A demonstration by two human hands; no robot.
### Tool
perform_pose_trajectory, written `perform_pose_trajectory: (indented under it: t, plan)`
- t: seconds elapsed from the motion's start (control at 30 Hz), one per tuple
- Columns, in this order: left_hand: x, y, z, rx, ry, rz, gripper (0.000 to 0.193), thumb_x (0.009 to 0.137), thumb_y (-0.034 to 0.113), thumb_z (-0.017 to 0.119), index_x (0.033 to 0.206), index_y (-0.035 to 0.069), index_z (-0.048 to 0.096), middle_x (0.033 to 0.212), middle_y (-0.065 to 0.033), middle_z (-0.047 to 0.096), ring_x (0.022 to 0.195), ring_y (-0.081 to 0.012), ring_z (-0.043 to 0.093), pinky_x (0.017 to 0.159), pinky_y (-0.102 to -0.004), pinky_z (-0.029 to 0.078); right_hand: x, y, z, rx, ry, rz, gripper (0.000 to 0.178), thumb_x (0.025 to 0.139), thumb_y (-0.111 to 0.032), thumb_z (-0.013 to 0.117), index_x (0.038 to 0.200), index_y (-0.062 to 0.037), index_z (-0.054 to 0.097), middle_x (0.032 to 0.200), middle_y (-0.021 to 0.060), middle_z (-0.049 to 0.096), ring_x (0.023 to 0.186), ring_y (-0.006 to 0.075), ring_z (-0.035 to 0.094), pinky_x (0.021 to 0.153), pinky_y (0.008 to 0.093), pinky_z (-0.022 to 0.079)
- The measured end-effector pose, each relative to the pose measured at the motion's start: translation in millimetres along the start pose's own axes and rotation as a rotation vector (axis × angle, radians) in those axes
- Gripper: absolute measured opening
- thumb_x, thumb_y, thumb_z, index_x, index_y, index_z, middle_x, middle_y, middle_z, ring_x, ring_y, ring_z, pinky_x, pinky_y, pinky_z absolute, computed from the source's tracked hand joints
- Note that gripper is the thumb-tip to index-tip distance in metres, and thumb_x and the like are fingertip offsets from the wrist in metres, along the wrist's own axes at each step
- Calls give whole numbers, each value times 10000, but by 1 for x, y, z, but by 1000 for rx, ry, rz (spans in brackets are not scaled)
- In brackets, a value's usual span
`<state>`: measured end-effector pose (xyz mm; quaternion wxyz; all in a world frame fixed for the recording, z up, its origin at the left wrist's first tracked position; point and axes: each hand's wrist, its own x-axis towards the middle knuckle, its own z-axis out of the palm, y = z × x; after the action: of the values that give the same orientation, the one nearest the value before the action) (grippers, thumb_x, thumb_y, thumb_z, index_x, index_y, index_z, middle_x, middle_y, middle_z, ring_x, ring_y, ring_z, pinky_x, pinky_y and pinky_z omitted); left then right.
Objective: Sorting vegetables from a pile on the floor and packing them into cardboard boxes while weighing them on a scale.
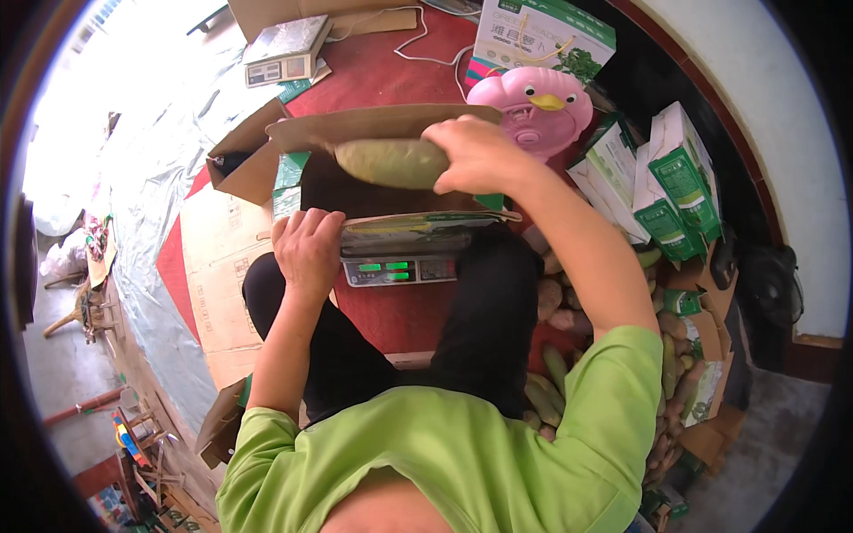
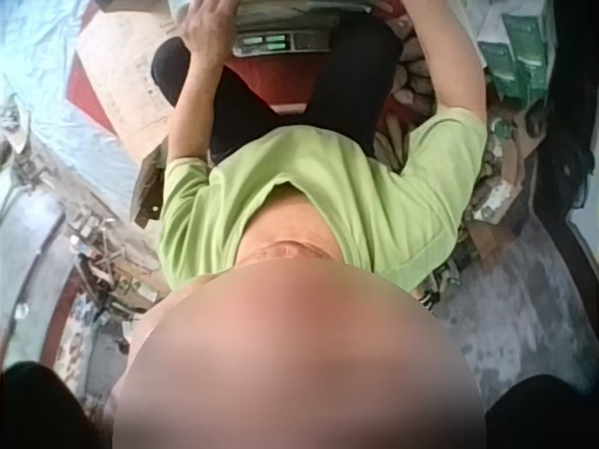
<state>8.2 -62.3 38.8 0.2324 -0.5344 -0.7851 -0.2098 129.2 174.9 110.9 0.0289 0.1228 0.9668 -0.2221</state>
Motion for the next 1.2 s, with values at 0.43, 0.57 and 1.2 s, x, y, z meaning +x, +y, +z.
perform_pose_trajectory:
  t: [0.43, 0.57, 1.2]
  plan:
    - [-2, 3, -2, 21, -14, 5, 90, 706, 98, 566, 746, 177, 581, 691, 39, 499, 699, -152, 515, 684, -302, 368, 66, 19, 96, -417, -742, 129, 381, 677, -179, 751, 1017, -24, 670, 1045, 137, 657, 1007, 297, 612, 846, 399, 488]
    - [0, 5, 1, 16, -25, 21, 89, 715, 100, 560, 743, 181, 583, 682, 35, 491, 697, -155, 516, 668, -308, 375, 61, 49, 92, -241, -584, -7, 420, 685, -141, 711, 1086, -40, 635, 1031, 151, 651, 985, 317, 609, 843, 395, 482]
    - [-5, 12, 13, 147, -73, 40, 103, 783, 203, 677, 883, 188, 660, 796, 42, 628, 757, -171, 598, 708, -326, 401, -343, 193, 262, 394, 567, 1041, 285, 736, -177, 652, 985, -37, 642, 912, 201, 645, 865, 341, 619, 751, 391, 489]
